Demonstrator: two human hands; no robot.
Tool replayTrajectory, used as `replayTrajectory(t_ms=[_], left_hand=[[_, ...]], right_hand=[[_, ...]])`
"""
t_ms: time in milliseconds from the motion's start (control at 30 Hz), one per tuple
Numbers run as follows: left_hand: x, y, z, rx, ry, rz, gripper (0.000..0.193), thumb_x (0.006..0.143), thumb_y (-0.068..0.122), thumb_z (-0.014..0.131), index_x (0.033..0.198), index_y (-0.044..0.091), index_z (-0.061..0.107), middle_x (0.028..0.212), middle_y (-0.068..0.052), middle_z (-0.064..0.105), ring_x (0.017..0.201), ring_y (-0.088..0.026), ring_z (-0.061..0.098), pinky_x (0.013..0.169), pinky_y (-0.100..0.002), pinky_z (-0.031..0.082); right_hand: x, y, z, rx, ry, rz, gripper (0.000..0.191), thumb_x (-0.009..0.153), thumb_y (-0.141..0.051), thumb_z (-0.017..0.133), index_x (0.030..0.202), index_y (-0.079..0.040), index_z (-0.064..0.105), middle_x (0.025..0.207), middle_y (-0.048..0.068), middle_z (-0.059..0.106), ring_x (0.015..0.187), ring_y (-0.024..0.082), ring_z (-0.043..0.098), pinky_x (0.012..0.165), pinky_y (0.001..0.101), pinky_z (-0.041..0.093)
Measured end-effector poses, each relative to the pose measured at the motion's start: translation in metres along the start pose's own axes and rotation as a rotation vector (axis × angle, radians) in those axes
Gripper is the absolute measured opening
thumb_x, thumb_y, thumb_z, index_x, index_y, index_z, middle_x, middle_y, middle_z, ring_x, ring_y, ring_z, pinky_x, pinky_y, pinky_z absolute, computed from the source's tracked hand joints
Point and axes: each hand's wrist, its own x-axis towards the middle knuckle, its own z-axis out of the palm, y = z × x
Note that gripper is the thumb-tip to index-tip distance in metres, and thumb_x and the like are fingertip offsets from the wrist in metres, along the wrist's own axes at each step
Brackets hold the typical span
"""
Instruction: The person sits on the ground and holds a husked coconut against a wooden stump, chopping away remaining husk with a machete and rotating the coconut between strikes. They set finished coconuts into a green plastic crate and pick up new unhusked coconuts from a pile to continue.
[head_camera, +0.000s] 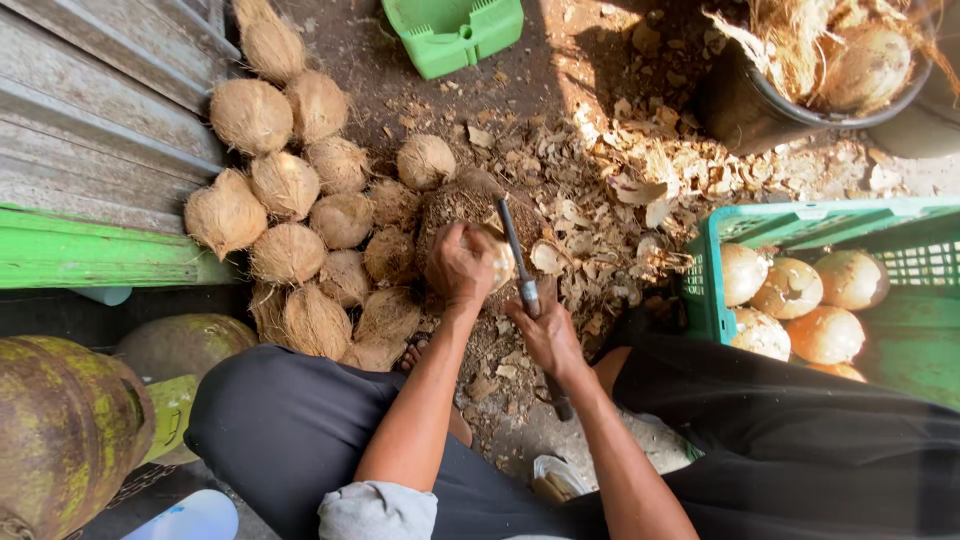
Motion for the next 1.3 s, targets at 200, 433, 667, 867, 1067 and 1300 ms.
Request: replayTrajectory(t_ms=[200,433,667,867,1067,1300], left_hand=[[0.000,-0.010,0.004,0.009,0.005,0.286,0.019,0.101,0.029,0.060,0.094,0.015,0.071,0.095,-0.004,0.073,0.084,-0.019,0.067,0.074,-0.034,0.054],[0.001,-0.014,0.002,0.019,-0.116,0.285,0.024,0.100,0.029,0.056,0.106,0.010,0.069,0.105,-0.009,0.072,0.089,-0.024,0.067,0.077,-0.038,0.057],[0.004,-0.005,-0.009,0.480,0.200,0.456,0.047,0.080,0.067,0.070,0.100,0.025,0.071,0.118,-0.019,0.070,0.104,-0.033,0.066,0.092,-0.055,0.050],[0.009,-0.009,-0.018,-0.118,-0.342,-0.140,0.062,0.079,0.058,0.077,0.121,0.013,0.068,0.116,-0.010,0.071,0.103,-0.025,0.067,0.092,-0.045,0.054],[0.004,-0.022,-0.003,0.049,-0.001,0.394,0.046,0.086,0.051,0.074,0.109,0.012,0.071,0.114,-0.013,0.071,0.102,-0.029,0.066,0.085,-0.042,0.055],[0.006,-0.022,0.002,-0.171,-0.085,-0.037,0.031,0.100,0.040,0.060,0.107,0.014,0.075,0.108,-0.005,0.075,0.090,-0.017,0.072,0.079,-0.034,0.060]], right_hand=[[-0.009,-0.002,-0.014,0.145,0.080,-0.121,0.026,0.095,-0.035,0.063,0.084,-0.011,0.067,0.062,0.001,0.057,0.049,0.012,0.051,0.045,0.0323,0.044],[0.008,0.033,0.004,0.150,-0.034,0.123,0.036,0.096,-0.037,0.064,0.087,-0.002,0.062,0.058,0.002,0.055,0.040,0.014,0.045,0.036,0.0329,0.040],[0.009,0.038,0.002,0.373,-0.003,0.097,0.036,0.095,-0.036,0.071,0.083,-0.005,0.056,0.053,-0.001,0.047,0.040,0.011,0.042,0.037,0.0317,0.041],[-0.006,0.028,0.006,0.281,-0.069,0.162,0.042,0.093,-0.039,0.073,0.079,-0.006,0.052,0.051,0.000,0.047,0.040,0.014,0.044,0.039,0.0334,0.038],[-0.010,0.022,-0.006,0.313,-0.002,-0.018,0.033,0.097,-0.037,0.067,0.081,-0.010,0.055,0.057,-0.002,0.053,0.044,0.010,0.047,0.040,0.0301,0.042],[-0.004,0.022,0.002,0.195,0.029,-0.144,0.033,0.099,-0.041,0.064,0.079,-0.016,0.055,0.060,-0.002,0.050,0.047,0.010,0.043,0.044,0.0308,0.042]])
